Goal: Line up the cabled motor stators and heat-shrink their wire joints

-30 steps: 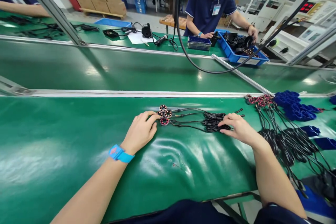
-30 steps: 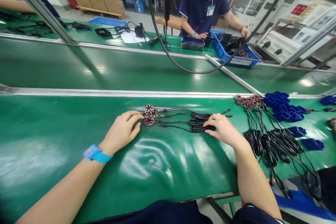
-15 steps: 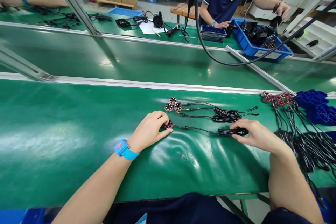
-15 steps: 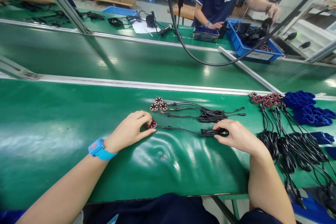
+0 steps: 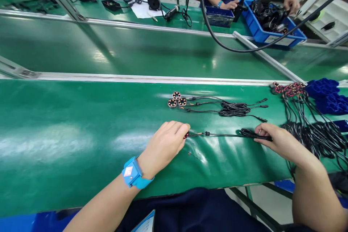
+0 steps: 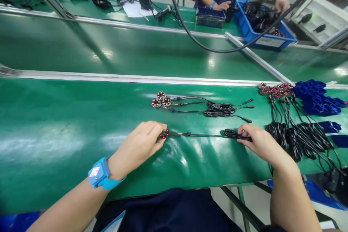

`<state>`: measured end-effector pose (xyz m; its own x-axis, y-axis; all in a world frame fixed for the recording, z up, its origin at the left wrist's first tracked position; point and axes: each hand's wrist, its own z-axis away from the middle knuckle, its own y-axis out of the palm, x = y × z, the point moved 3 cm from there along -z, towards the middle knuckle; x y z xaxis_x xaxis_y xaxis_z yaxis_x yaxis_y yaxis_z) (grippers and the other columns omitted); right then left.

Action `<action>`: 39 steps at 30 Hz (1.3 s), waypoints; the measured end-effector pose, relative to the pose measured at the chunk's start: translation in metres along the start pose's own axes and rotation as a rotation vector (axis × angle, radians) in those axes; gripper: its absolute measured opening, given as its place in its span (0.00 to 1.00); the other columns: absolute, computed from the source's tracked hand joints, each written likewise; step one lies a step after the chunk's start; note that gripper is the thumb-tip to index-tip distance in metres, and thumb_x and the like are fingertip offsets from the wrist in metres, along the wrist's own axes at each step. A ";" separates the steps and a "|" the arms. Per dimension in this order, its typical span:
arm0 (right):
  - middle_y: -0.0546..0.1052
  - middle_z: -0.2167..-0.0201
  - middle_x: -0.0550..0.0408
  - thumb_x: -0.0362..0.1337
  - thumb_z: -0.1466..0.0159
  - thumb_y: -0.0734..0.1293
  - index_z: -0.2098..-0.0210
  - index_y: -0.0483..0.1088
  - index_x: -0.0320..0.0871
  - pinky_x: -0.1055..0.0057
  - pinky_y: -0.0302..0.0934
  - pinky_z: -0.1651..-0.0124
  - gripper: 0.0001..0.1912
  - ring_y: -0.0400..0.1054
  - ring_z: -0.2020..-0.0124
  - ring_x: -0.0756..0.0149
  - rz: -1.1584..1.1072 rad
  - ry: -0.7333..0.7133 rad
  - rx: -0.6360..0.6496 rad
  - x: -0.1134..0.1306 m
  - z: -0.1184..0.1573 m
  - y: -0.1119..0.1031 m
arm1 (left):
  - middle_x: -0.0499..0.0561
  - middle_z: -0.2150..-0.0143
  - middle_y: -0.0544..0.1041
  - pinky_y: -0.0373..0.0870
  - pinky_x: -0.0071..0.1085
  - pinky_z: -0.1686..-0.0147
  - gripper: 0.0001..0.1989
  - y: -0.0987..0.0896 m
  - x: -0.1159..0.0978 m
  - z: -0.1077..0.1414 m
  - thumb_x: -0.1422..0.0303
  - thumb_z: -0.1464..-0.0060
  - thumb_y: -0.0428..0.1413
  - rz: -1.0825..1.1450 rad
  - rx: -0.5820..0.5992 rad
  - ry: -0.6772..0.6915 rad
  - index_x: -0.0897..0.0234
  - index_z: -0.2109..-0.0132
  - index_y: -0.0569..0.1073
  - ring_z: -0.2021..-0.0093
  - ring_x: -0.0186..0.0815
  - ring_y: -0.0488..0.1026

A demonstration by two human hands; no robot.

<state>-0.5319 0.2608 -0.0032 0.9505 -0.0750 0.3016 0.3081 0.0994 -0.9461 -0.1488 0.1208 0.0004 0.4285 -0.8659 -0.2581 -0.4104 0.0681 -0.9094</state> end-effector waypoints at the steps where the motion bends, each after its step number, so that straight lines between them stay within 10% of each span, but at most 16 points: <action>1: 0.76 0.63 0.47 0.66 0.35 0.61 0.60 0.71 0.45 0.57 0.69 0.60 0.29 0.72 0.63 0.54 0.008 -0.012 -0.002 0.003 0.002 0.000 | 0.52 0.58 0.74 0.67 0.38 0.60 0.13 0.001 0.000 0.002 0.78 0.40 0.53 0.027 -0.001 -0.008 0.62 0.50 0.64 0.59 0.42 0.72; 8: 0.76 0.50 0.48 0.53 0.31 0.65 0.49 0.72 0.48 0.57 0.65 0.44 0.19 0.71 0.49 0.54 -0.277 -0.188 -0.041 0.106 -0.044 0.004 | 0.53 0.55 0.76 0.70 0.38 0.58 0.13 0.004 0.006 0.013 0.76 0.38 0.54 0.157 -0.044 -0.025 0.62 0.48 0.64 0.55 0.42 0.74; 13: 0.76 0.49 0.51 0.49 0.33 0.69 0.43 0.69 0.46 0.65 0.67 0.49 0.23 0.72 0.53 0.62 -0.662 -0.372 0.289 0.178 -0.085 0.048 | 0.54 0.53 0.76 0.71 0.37 0.56 0.14 0.001 0.005 0.015 0.74 0.37 0.56 0.192 -0.081 -0.040 0.62 0.47 0.63 0.54 0.42 0.75; 20: 0.65 0.79 0.65 0.40 0.39 0.73 0.58 0.74 0.41 0.76 0.52 0.71 0.13 0.56 0.77 0.76 -0.806 -0.205 0.459 0.174 -0.087 0.068 | 0.51 0.55 0.76 0.71 0.35 0.58 0.13 0.007 0.004 0.015 0.73 0.39 0.58 0.255 -0.037 -0.054 0.61 0.50 0.64 0.58 0.39 0.75; 30: 0.75 0.72 0.55 0.47 0.41 0.72 0.63 0.72 0.39 0.76 0.41 0.77 0.17 0.52 0.78 0.77 -1.372 0.166 0.601 0.172 -0.088 0.081 | 0.51 0.55 0.76 0.73 0.35 0.56 0.14 0.012 0.002 0.014 0.70 0.39 0.59 0.369 -0.058 -0.090 0.61 0.48 0.65 0.57 0.38 0.75; 39: 0.76 0.64 0.55 0.37 0.40 0.70 0.63 0.71 0.40 0.76 0.53 0.69 0.08 0.65 0.68 0.74 -1.346 0.051 0.494 0.178 -0.086 0.071 | 0.51 0.56 0.76 0.70 0.36 0.57 0.13 0.012 0.001 0.013 0.74 0.37 0.55 0.345 -0.044 -0.034 0.61 0.48 0.63 0.58 0.38 0.74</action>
<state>-0.3440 0.1692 -0.0263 -0.0700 -0.4207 0.9045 0.9485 0.2528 0.1910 -0.1427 0.1270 -0.0148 0.2851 -0.7782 -0.5595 -0.5695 0.3320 -0.7520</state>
